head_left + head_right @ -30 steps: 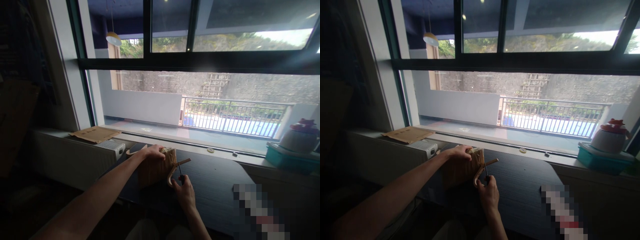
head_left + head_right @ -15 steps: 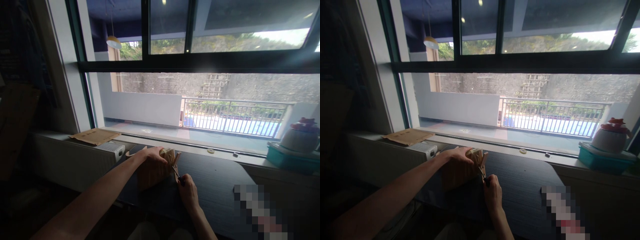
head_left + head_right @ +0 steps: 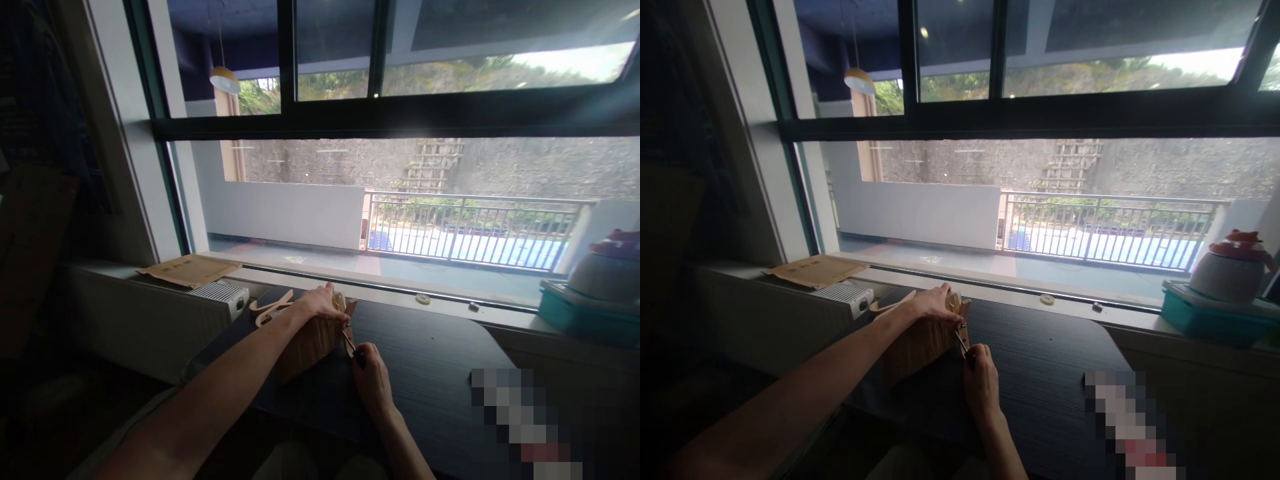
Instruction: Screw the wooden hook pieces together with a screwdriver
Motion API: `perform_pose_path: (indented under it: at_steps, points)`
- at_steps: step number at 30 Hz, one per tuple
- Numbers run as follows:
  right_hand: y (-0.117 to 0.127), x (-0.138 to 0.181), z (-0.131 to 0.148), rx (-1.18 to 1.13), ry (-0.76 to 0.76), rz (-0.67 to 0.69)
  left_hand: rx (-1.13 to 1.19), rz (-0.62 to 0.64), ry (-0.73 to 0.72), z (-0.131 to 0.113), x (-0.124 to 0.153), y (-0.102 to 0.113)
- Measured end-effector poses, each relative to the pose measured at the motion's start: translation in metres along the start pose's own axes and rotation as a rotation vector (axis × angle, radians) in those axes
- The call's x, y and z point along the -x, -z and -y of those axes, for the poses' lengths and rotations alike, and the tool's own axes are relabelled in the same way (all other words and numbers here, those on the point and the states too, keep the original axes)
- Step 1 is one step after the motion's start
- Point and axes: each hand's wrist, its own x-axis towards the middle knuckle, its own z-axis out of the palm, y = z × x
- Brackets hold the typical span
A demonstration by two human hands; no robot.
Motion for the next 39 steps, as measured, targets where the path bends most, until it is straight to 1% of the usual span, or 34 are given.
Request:
perform_pose_path:
  at_steps: [3,6,8,12,17,19,22,24,26,30,33,35,37,39]
  points:
    - [0.0,0.001,0.0,-0.023,-0.009,-0.006,-0.023,-0.029,-0.03,0.001,0.0,-0.003]
    - [0.0,0.002,0.0,-0.067,-0.037,-0.01,-0.011,0.012,-0.108,0.009,-0.003,-0.003]
    - [0.001,0.003,-0.001,-0.12,-0.067,0.019,0.021,0.042,-0.137,0.014,-0.005,-0.003]
    - [0.003,0.004,0.001,-0.188,-0.11,0.08,0.051,0.039,-0.129,0.019,-0.011,-0.005]
    - [0.003,0.006,0.004,-0.188,-0.101,0.09,0.058,0.018,-0.154,0.017,-0.009,-0.006]
    - [0.004,0.008,0.005,-0.164,-0.078,0.068,0.067,0.019,-0.153,0.015,-0.007,-0.005]
    - [0.01,0.008,0.01,-0.044,-0.043,-0.044,0.054,0.032,-0.169,0.013,-0.004,-0.005]
    - [0.021,0.001,0.017,0.06,-0.028,-0.115,0.03,0.042,-0.191,0.012,-0.003,-0.005]
    - [0.036,-0.012,0.027,0.111,0.021,-0.121,0.017,0.046,-0.199,0.012,-0.004,-0.006]
    - [0.065,-0.052,0.055,0.196,0.165,-0.034,0.039,0.073,-0.204,0.013,-0.007,-0.007]
    - [0.075,-0.078,0.072,0.277,0.249,0.147,0.066,0.119,-0.225,0.016,-0.009,-0.006]
    - [0.077,-0.09,0.079,0.281,0.294,0.256,0.094,0.143,-0.246,0.018,-0.01,-0.006]
    - [0.077,-0.099,0.08,0.23,0.3,0.307,0.122,0.159,-0.254,0.022,-0.011,-0.005]
    - [0.077,-0.106,0.075,0.106,0.227,0.323,0.135,0.17,-0.24,0.025,-0.012,-0.004]
